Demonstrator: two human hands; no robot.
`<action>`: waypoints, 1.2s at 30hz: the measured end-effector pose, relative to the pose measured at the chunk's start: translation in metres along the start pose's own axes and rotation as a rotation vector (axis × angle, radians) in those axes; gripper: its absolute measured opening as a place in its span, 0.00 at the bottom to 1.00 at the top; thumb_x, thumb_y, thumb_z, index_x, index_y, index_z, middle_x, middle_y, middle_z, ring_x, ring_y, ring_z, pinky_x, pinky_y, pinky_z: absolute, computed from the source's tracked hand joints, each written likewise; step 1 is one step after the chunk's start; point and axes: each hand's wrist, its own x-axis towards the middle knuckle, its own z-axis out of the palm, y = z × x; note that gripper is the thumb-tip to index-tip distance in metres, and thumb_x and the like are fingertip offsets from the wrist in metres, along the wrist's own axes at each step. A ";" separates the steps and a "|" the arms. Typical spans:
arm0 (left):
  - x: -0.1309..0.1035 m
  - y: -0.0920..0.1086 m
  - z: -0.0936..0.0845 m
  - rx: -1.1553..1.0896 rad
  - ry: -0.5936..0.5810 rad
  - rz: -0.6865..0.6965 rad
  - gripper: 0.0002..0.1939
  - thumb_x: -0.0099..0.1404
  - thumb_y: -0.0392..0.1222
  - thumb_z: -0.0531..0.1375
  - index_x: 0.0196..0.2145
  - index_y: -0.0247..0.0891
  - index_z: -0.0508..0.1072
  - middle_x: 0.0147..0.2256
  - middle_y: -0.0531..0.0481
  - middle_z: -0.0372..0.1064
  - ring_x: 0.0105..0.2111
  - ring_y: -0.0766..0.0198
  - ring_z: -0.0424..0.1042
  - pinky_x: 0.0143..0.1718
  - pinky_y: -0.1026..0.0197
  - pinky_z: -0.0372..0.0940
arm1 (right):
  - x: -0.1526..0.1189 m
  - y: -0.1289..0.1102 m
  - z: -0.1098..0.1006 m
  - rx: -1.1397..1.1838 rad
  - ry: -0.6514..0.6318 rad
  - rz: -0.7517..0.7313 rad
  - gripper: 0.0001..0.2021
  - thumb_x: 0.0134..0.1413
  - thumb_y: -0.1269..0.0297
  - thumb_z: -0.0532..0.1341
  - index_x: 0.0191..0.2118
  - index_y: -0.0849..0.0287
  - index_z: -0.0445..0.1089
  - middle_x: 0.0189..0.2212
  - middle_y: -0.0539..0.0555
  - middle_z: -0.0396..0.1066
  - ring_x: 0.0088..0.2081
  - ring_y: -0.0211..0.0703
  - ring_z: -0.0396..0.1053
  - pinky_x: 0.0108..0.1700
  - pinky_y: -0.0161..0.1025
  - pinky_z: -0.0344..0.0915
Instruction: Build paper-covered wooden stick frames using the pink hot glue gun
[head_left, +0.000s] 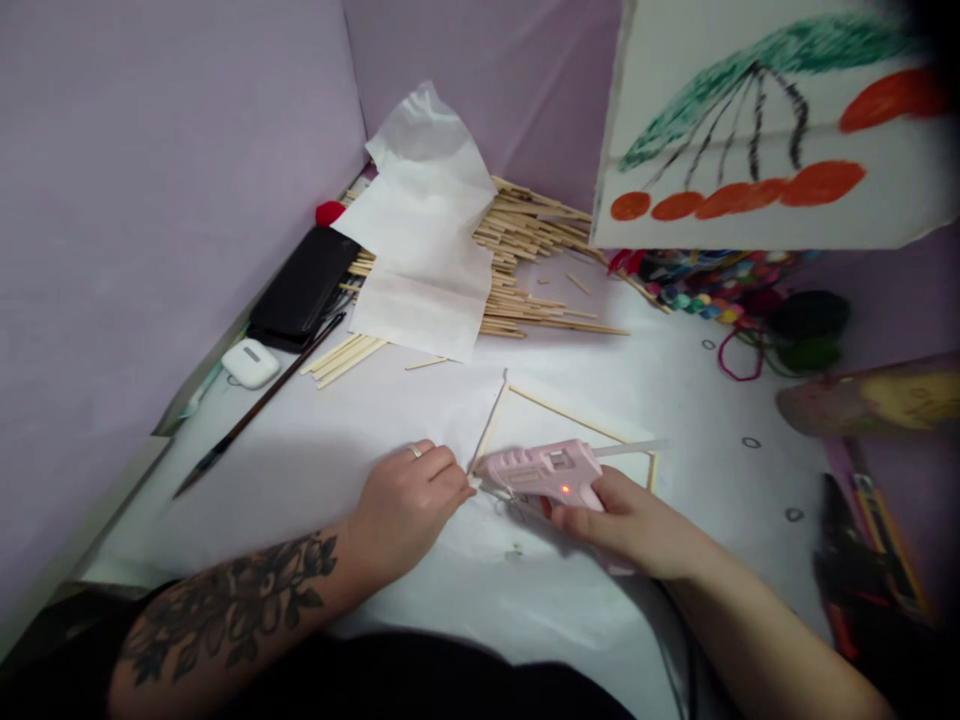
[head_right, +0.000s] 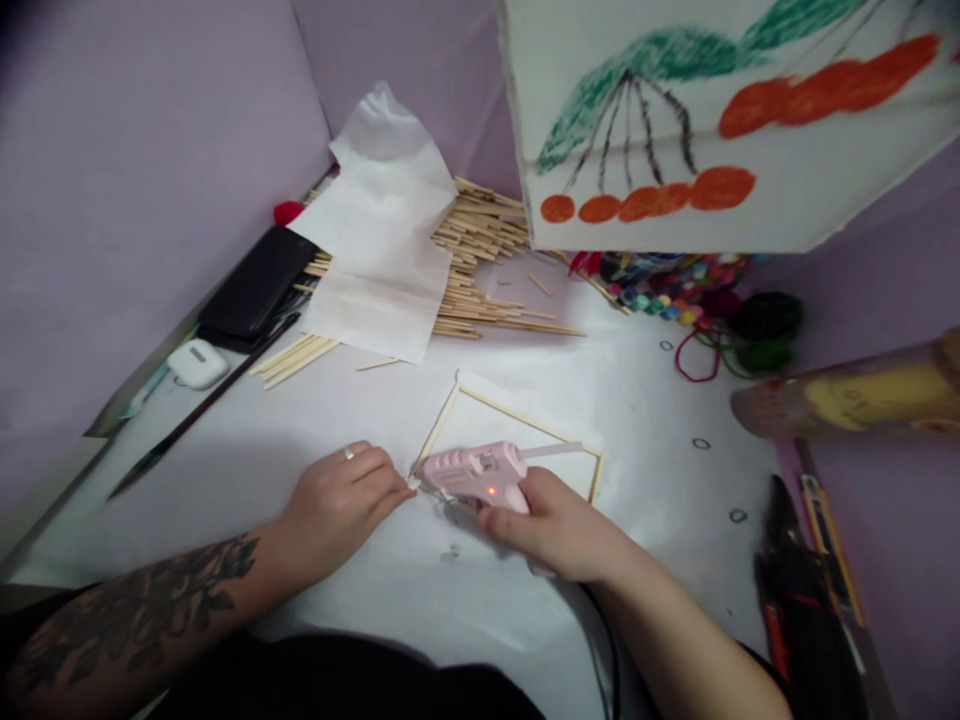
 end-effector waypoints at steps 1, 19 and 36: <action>0.000 0.000 0.000 0.003 0.003 0.005 0.14 0.68 0.39 0.56 0.24 0.37 0.68 0.25 0.52 0.64 0.28 0.63 0.63 0.31 0.60 0.59 | 0.000 0.000 0.000 -0.003 0.004 0.003 0.17 0.53 0.50 0.58 0.38 0.60 0.70 0.26 0.51 0.62 0.27 0.38 0.58 0.27 0.34 0.57; 0.001 0.000 0.001 0.021 0.024 0.034 0.15 0.69 0.39 0.55 0.24 0.36 0.69 0.24 0.52 0.64 0.28 0.63 0.63 0.30 0.60 0.59 | 0.001 -0.002 0.000 -0.036 -0.008 -0.004 0.17 0.52 0.50 0.58 0.36 0.61 0.70 0.27 0.52 0.64 0.29 0.39 0.60 0.29 0.35 0.59; 0.002 0.000 -0.002 0.018 -0.009 0.031 0.15 0.69 0.39 0.54 0.24 0.36 0.69 0.25 0.52 0.65 0.28 0.64 0.64 0.30 0.61 0.60 | 0.001 -0.003 -0.001 -0.081 0.069 -0.018 0.20 0.53 0.48 0.57 0.36 0.62 0.71 0.29 0.53 0.68 0.30 0.41 0.62 0.31 0.36 0.61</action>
